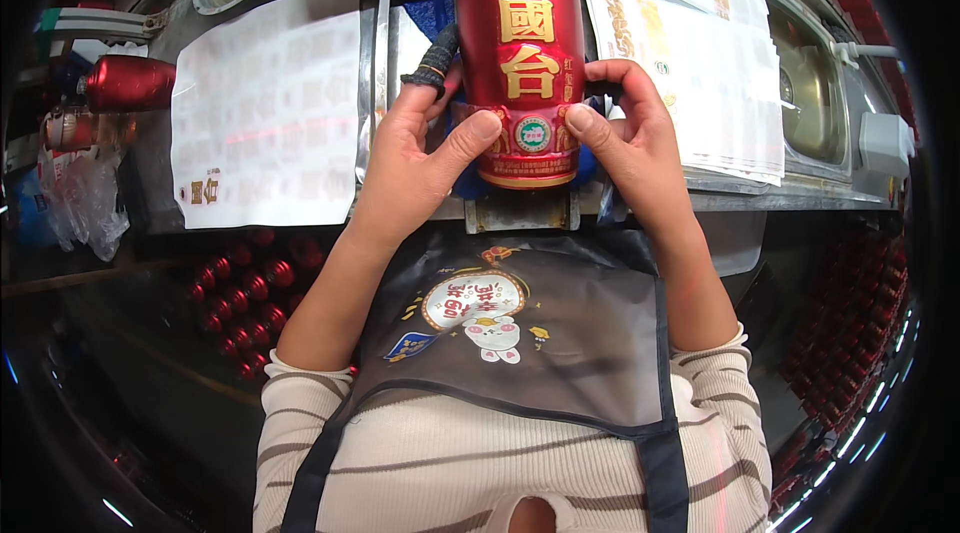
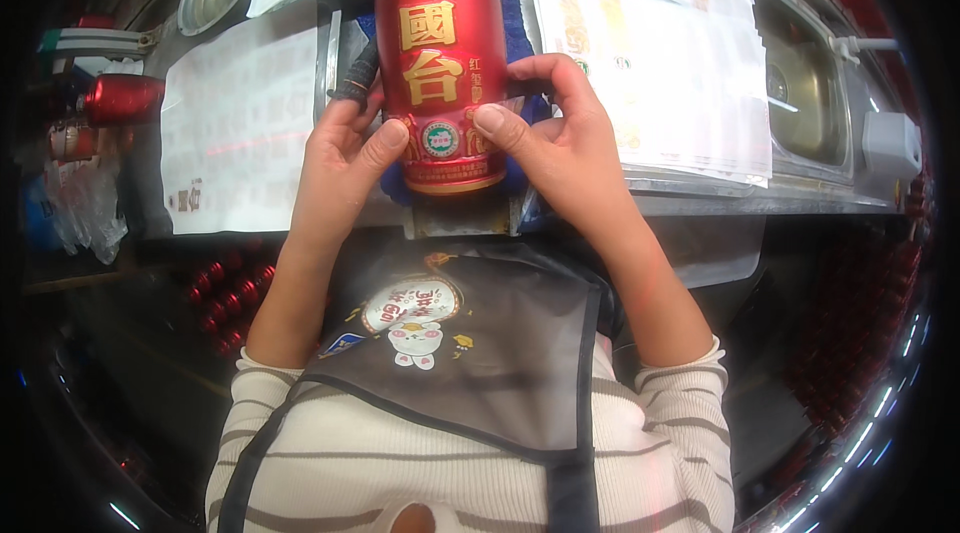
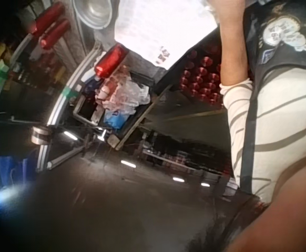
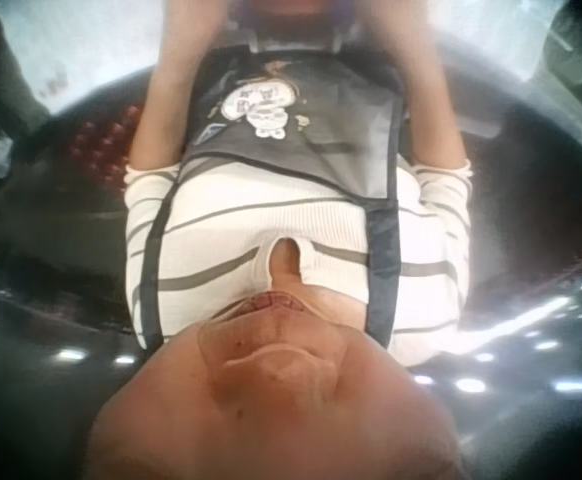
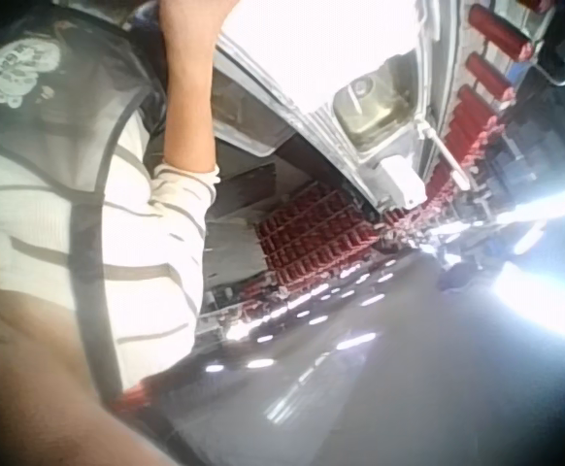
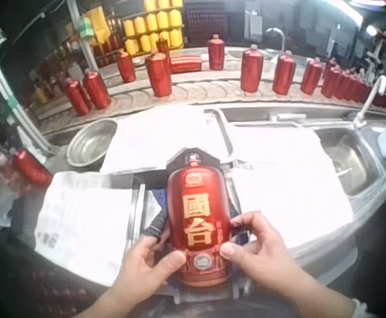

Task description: The person applies gold labels to red cylindrical bottles on a production line. They pick up each bottle, align and press the label onto the surface, smooth it with a cloth, and place the finished bottle onto a conveyor belt.

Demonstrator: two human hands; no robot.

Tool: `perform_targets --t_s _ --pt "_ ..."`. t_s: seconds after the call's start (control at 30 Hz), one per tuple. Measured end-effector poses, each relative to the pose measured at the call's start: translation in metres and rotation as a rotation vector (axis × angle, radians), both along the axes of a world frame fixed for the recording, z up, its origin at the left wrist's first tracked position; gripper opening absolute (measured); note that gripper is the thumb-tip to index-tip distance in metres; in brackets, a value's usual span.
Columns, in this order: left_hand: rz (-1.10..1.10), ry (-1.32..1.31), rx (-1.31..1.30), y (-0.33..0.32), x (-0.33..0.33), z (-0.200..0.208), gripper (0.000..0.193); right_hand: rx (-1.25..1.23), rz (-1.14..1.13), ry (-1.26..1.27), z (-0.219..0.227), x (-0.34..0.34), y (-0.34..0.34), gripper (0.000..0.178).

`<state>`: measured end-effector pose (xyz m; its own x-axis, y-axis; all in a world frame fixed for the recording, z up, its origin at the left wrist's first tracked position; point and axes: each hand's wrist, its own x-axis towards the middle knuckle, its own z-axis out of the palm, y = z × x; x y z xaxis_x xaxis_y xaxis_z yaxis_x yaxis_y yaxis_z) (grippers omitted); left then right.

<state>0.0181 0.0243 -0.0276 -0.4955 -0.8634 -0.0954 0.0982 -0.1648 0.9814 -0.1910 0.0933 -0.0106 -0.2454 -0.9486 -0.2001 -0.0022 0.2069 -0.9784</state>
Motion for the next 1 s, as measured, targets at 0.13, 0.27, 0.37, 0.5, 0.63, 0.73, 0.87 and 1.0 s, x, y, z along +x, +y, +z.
perform_targets --t_s 0.13,0.27,0.37,0.5,0.63,0.73,0.87,1.0 --pt "-0.012 -0.024 -0.011 -0.001 0.0 0.003 0.072 -0.03 -0.024 -0.056 -0.005 0.001 0.0 0.051" --pt "0.014 -0.018 -0.052 0.003 0.001 0.003 0.072 -0.013 -0.011 -0.095 0.001 0.001 0.004 0.057" --pt "0.018 -0.09 -0.163 0.009 0.003 0.002 0.072 0.08 0.094 0.006 0.017 0.001 0.012 0.065" --pt "0.0 -0.174 -0.217 0.009 0.004 0.001 0.075 0.057 0.107 0.052 0.014 0.004 0.015 0.069" --pt "0.006 -0.096 -0.175 0.011 0.006 0.001 0.065 0.033 0.082 0.019 0.01 0.005 0.015 0.062" --pt "0.001 0.053 0.001 0.008 0.014 -0.002 0.053 0.028 0.123 -0.019 0.009 -0.007 0.019 0.052" --pt "0.025 0.156 0.082 0.012 0.017 -0.011 0.052 -0.01 0.108 -0.018 0.005 -0.004 0.02 0.05" --pt "0.062 0.097 -0.07 0.017 0.007 -0.016 0.054 0.024 0.097 -0.033 0.01 -0.001 0.022 0.052"
